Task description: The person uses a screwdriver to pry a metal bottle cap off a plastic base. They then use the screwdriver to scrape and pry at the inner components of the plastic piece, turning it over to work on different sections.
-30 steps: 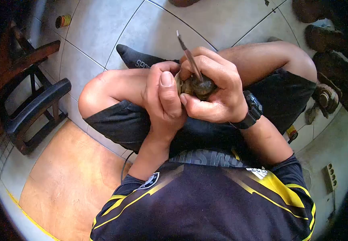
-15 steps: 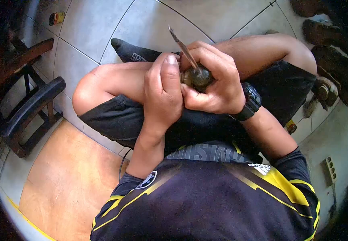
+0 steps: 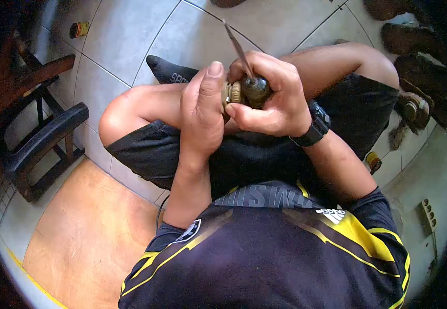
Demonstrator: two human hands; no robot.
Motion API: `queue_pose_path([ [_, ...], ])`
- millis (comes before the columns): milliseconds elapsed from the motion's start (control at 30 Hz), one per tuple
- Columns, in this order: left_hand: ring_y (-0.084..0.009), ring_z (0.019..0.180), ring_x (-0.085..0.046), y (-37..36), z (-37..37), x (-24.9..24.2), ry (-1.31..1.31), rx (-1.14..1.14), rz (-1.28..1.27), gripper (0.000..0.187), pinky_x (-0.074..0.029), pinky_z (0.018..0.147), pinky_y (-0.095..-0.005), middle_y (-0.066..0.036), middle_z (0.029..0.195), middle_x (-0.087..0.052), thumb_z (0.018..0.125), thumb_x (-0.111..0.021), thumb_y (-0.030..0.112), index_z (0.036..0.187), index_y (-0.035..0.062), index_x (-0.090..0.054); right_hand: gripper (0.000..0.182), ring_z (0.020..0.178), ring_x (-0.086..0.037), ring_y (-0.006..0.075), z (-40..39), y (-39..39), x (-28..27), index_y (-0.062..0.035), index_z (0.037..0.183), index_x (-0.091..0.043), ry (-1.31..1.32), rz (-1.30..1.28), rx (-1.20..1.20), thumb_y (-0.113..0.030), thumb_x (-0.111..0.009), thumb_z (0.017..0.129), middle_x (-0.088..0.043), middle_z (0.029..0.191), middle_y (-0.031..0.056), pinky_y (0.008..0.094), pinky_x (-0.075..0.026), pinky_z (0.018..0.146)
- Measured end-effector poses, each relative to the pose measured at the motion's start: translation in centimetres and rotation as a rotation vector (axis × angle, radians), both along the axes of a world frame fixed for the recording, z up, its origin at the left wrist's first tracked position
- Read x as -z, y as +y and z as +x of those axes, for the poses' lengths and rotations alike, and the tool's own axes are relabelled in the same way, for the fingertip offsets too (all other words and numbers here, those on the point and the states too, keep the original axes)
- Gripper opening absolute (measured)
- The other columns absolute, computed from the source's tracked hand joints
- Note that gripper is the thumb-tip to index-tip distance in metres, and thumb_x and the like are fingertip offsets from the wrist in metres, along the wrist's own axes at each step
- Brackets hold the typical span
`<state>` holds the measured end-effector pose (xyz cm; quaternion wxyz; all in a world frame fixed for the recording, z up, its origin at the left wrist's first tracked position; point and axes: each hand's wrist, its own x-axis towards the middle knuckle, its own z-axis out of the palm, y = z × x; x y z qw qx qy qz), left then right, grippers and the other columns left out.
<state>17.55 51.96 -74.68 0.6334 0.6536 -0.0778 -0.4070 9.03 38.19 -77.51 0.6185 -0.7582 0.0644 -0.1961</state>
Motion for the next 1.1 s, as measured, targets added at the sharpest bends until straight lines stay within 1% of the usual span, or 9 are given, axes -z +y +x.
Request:
queue_pose_path([
  [133,-0.0073,0.074,-0.041,-0.1,-0.8,-0.2,-0.182,-0.052,0.022,0.039,-0.038,0.065,-0.0263,0.003,0.078,-0.046,0.110,-0.042,0.033,0.087,0.0037,-0.053,0.039,0.068,-0.060,0.0241,0.1,0.3,0.6,0.0012,0.090,-0.061,-0.023,-0.025,0.026,-0.027,-0.080,0.070,-0.061,0.079,0.0124,0.0318,-0.050,0.065],
  [200,-0.0074,0.073,-0.040,0.0,-0.9,-0.1,-0.155,-0.048,0.003,0.037,-0.037,0.064,-0.0264,0.003,0.078,-0.045,0.110,-0.042,0.030,0.086,0.0038,-0.051,0.035,0.063,-0.062,0.0304,0.4,0.5,0.7,0.0006,0.087,-0.062,-0.100,-0.042,0.062,-0.020,-0.080,0.066,-0.059,0.073,0.0135,0.0377,-0.050,0.058],
  [333,-0.0074,0.073,-0.040,0.3,-1.6,0.6,-0.081,-0.074,0.022,0.035,-0.037,0.063,-0.0265,0.003,0.077,-0.044,0.110,-0.042,0.028,0.086,0.0036,-0.052,0.033,0.062,-0.062,0.0298,0.4,0.6,1.0,0.0000,0.086,-0.063,-0.123,-0.076,0.083,-0.020,-0.079,0.066,-0.060,0.073,0.0130,0.0380,-0.051,0.057],
  [633,-0.0072,0.072,-0.043,0.2,-1.9,-0.2,-0.168,-0.120,-0.001,0.035,-0.038,0.062,-0.0267,0.003,0.077,-0.046,0.110,-0.041,0.028,0.088,0.0039,-0.052,0.033,0.064,-0.065,0.0299,0.5,0.8,0.7,0.0000,0.087,-0.064,-0.104,-0.113,0.074,-0.020,-0.079,0.066,-0.063,0.074,0.0136,0.0373,-0.053,0.058],
  [833,-0.0068,0.077,-0.049,0.6,-1.3,-0.2,-0.175,-0.081,-0.046,0.037,-0.042,0.067,-0.0239,0.001,0.083,-0.056,0.109,-0.046,0.033,0.096,0.0008,-0.060,0.033,0.065,-0.065,0.0300,0.4,0.9,0.2,-0.0001,0.088,-0.064,-0.095,-0.120,0.079,-0.020,-0.080,0.066,-0.063,0.075,0.0132,0.0375,-0.053,0.060],
  [933,-0.0055,0.075,-0.052,0.8,-0.9,-0.2,0.050,-0.083,-0.114,0.037,-0.044,0.067,-0.0209,-0.001,0.085,-0.060,0.106,-0.054,0.036,0.101,0.0001,-0.063,0.034,0.066,-0.065,0.0303,0.4,0.5,0.2,0.0000,0.089,-0.065,-0.101,-0.086,0.031,-0.021,-0.080,0.067,-0.063,0.076,0.0136,0.0372,-0.054,0.061],
  [1000,-0.0039,0.063,-0.052,0.1,-0.9,-1.5,0.260,-0.156,-0.083,0.038,-0.043,0.054,-0.0191,-0.001,0.081,-0.061,0.103,-0.061,0.039,0.101,0.0013,-0.063,0.035,0.068,-0.065,0.0307,0.3,0.1,-0.2,0.0000,0.090,-0.065,-0.097,-0.073,-0.019,-0.021,-0.081,0.067,-0.063,0.077,0.0141,0.0369,-0.053,0.062],
  [1033,-0.0039,0.063,-0.052,0.5,-0.6,-1.3,0.262,-0.158,-0.083,0.038,-0.043,0.054,-0.0191,-0.001,0.081,-0.061,0.103,-0.061,0.039,0.101,0.0013,-0.063,0.035,0.068,-0.065,0.0307,0.2,0.0,-0.4,0.0000,0.090,-0.065,-0.096,-0.072,-0.020,-0.021,-0.081,0.067,-0.063,0.077,0.0141,0.0369,-0.053,0.062],
  [1100,-0.0041,0.050,-0.049,1.4,0.3,-0.9,0.322,0.008,-0.089,0.042,-0.036,0.041,-0.0200,0.000,0.074,-0.060,0.102,-0.061,0.044,0.100,0.0019,-0.063,0.036,0.070,-0.065,0.0318,0.3,-0.4,-0.6,0.0002,0.091,-0.065,-0.103,-0.054,-0.080,-0.021,-0.081,0.067,-0.063,0.077,0.0148,0.0369,-0.053,0.063],
])
